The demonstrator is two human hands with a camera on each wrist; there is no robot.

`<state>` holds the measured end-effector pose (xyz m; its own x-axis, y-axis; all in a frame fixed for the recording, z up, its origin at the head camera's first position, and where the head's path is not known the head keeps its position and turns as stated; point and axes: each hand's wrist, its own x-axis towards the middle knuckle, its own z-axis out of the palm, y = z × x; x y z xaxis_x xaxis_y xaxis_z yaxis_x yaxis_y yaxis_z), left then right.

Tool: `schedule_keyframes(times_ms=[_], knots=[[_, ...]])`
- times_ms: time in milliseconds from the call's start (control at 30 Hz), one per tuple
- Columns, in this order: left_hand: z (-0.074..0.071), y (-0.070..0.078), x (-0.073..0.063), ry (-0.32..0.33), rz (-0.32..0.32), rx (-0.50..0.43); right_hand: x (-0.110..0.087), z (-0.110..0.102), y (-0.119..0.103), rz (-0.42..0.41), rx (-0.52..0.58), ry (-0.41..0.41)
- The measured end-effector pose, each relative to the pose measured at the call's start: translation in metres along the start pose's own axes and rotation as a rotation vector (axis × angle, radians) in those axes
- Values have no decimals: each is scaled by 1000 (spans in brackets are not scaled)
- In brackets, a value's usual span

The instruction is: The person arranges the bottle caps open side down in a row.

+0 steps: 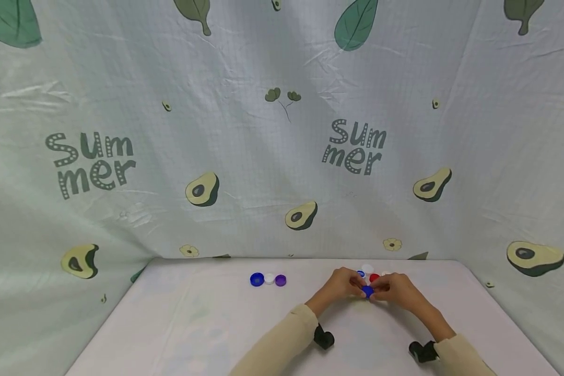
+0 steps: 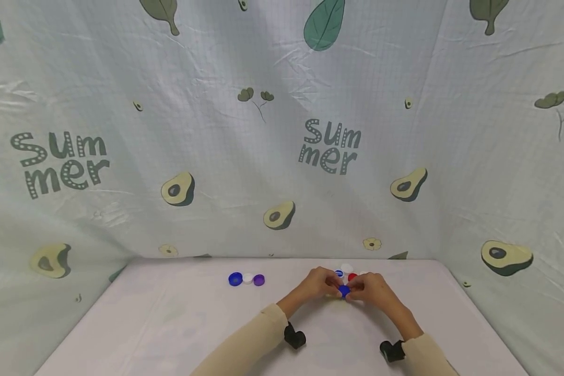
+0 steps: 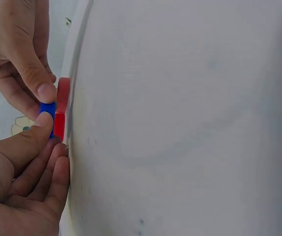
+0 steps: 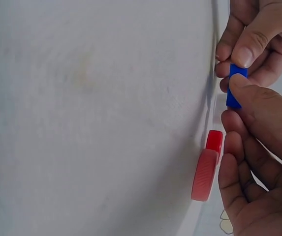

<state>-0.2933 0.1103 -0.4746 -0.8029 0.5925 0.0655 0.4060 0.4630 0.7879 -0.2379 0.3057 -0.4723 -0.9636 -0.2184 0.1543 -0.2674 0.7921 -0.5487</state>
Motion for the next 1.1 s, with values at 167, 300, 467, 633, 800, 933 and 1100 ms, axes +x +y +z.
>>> schedule_keyframes(times_ms=[167, 300, 467, 633, 800, 933, 1100], knots=[[-6, 1, -6, -38, 39, 15, -3, -3, -5, -46, -8, -15], [-12, 3, -11, -70, 76, 27, -5, -4, -9, -84, 3, -24], [-17, 1, -16, -76, 99, 29, -7, -2, -14, -86, 30, -22], [-22, -2, -20, -56, 128, 6, -6, 2, -18, -111, 41, 14], [-28, -2, -24, -47, 146, -8, -5, 4, -22, -117, 69, 19], [-31, -5, -25, -36, 155, -3, -3, 5, -25, -111, 84, 20], [-36, -7, -27, -29, 164, -14, 0, 4, -30, -99, 96, 19]])
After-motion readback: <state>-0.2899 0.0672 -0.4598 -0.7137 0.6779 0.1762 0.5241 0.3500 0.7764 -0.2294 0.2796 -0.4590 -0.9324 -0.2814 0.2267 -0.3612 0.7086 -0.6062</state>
